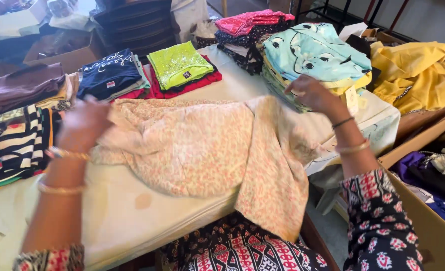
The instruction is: The person folds a light blue floral shirt on a table, smoothing it out and placing it on a stack. They then pick up a beige floral shirt from a cardboard box, unfold it, and begin folding it on the table.
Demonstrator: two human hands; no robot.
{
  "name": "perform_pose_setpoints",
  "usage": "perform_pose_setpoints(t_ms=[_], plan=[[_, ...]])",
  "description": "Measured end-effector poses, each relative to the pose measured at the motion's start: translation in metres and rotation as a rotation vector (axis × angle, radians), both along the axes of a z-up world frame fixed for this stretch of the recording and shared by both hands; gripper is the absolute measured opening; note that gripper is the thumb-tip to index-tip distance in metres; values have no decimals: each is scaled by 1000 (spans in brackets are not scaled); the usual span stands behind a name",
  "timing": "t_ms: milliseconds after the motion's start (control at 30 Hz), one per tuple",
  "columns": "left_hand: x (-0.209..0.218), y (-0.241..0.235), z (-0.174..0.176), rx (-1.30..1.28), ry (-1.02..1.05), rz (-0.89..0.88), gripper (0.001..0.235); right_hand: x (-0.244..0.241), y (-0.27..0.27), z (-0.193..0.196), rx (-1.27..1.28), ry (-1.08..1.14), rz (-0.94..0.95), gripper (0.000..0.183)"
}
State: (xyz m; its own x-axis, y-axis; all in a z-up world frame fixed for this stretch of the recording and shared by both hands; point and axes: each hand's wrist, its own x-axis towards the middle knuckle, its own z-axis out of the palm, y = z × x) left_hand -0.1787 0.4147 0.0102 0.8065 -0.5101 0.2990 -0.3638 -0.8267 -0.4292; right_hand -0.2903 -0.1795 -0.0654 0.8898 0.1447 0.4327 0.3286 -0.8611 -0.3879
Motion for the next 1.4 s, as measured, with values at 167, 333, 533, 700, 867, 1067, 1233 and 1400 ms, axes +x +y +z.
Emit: perform_pose_setpoints(t_ms=[167,333,533,700,867,1067,1233,1400], plan=[[-73,-66,-69,-355,406,-613,43,-26,81,-14,-72,50,456,59],[-171,-123,-81,-237,664,-674,86,-32,83,-44,-113,376,396,50],[-159,-71,-110,-340,588,-641,17,-61,-41,-78,687,14,263,34],[-159,-11,-99,-643,742,-746,19,-88,-100,-111,938,-162,-148,26],[-157,31,-92,-781,656,-658,26,-112,-93,-133,636,-368,-490,39],[-173,16,-74,-464,295,-56,25,-155,15,-92,359,-199,-36,45],[-194,-24,-85,-586,-46,-223,30,-171,94,-71,-137,-184,-35,62],[-232,-118,-103,-808,481,-521,25,-169,89,-115,50,-6,-137,24]])
